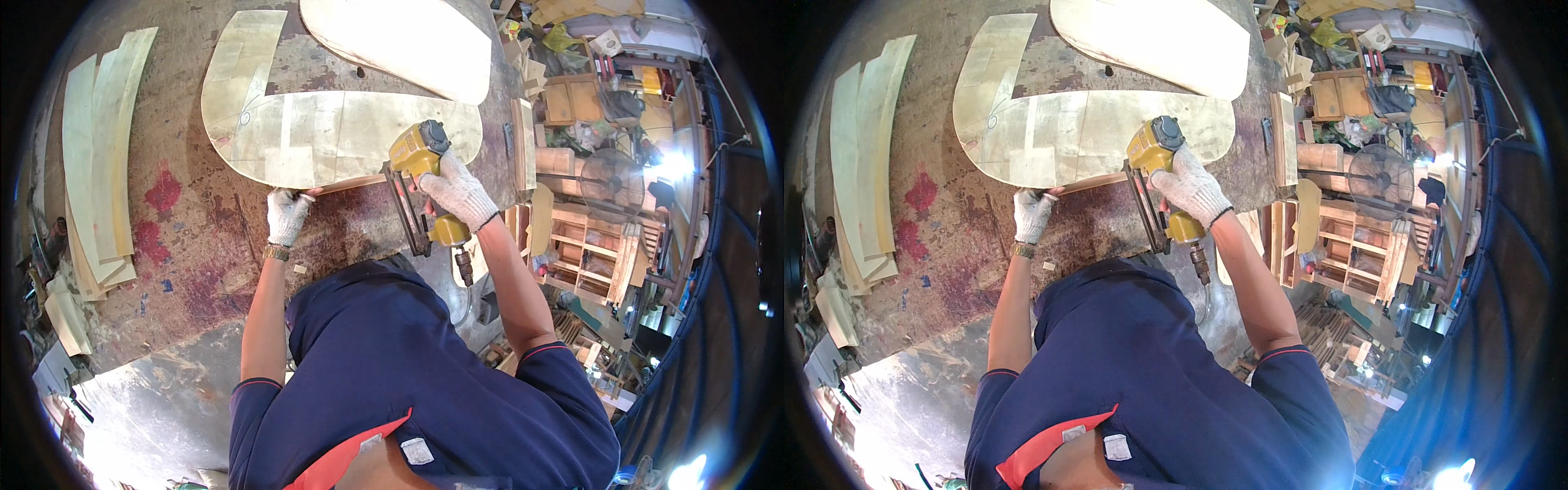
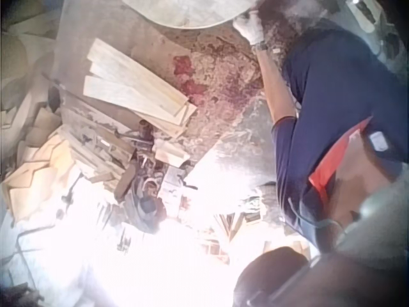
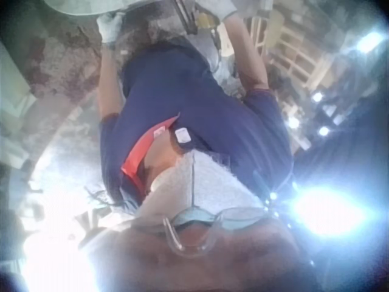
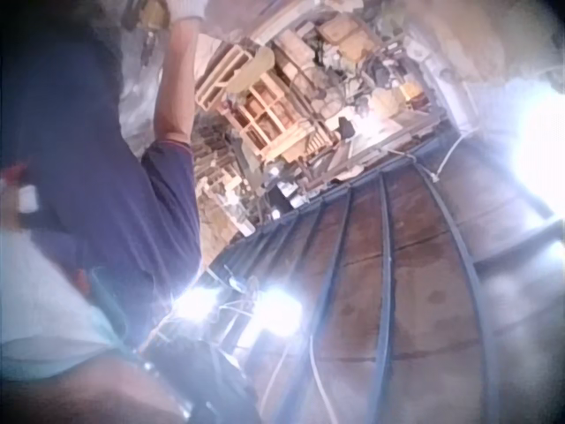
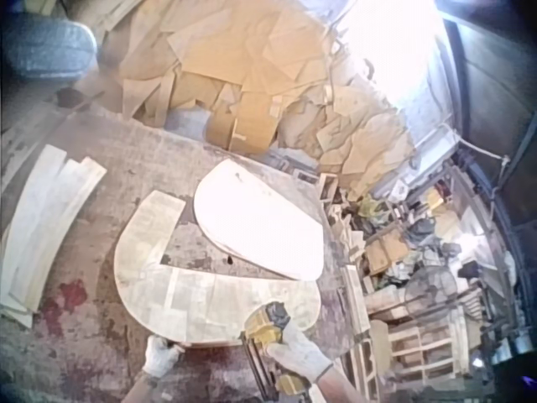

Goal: The person uses a pneumatic nail gun to fasten a thin wooden strip to a curved wooden piece on a workbench. Then the person moves to a chop saw, measures and cuts several wooden strips, and places the cut pieces on the bench.

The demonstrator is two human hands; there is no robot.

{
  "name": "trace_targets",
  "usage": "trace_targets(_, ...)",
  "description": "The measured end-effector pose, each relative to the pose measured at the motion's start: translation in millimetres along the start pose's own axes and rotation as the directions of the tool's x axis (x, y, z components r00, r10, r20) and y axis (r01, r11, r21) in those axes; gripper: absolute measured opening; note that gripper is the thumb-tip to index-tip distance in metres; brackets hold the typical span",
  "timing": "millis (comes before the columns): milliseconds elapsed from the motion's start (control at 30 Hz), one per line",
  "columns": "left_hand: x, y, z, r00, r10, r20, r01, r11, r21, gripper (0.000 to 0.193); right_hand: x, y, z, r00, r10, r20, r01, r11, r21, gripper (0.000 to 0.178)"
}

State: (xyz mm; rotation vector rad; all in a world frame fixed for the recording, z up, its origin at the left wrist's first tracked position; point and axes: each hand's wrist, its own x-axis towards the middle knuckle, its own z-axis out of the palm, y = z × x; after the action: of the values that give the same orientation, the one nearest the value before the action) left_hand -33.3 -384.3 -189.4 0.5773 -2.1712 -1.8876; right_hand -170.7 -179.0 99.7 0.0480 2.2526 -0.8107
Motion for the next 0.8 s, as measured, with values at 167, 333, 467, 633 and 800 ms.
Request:
trace_targets(167, -1.3, 4.2, -0.3, 1.0, 0.002, 0.014, -0.001, 0.998, -0.068, 0.025, -2.0, -7.3, 9.8, 0.999, -0.036, -0.027, 0.036, 0.999, -0.009, 0.06)
trace_targets(333, -0.3, 18.7, -2.2, 1.0, -0.004, -0.014, 0.002, 0.993, -0.118, 0.027, -13.8, -20.4, 24.3, 0.998, -0.03, 0.056, 0.026, 0.997, 0.078, 0.057)
trace_targets(467, -0.3, 19.7, -1.2, 0.999, -0.041, -0.003, 0.04, 0.984, -0.173, 0.023, -11.2, -26.0, 33.1, 0.995, -0.048, 0.091, 0.041, 0.996, 0.079, 0.058)
trace_targets(633, 0.8, 8.2, 2.1, 0.998, 0.054, -0.024, -0.056, 0.994, -0.093, 0.02, -1.3, -23.1, 40.0, 0.993, -0.078, 0.092, 0.075, 0.996, 0.04, 0.06)
trace_targets(800, 1.8, 4.6, 1.5, 0.998, 0.063, 0.001, -0.062, 0.989, -0.133, 0.021, -1.3, -25.0, 40.8, 0.991, -0.072, 0.111, 0.07, 0.997, 0.017, 0.059)
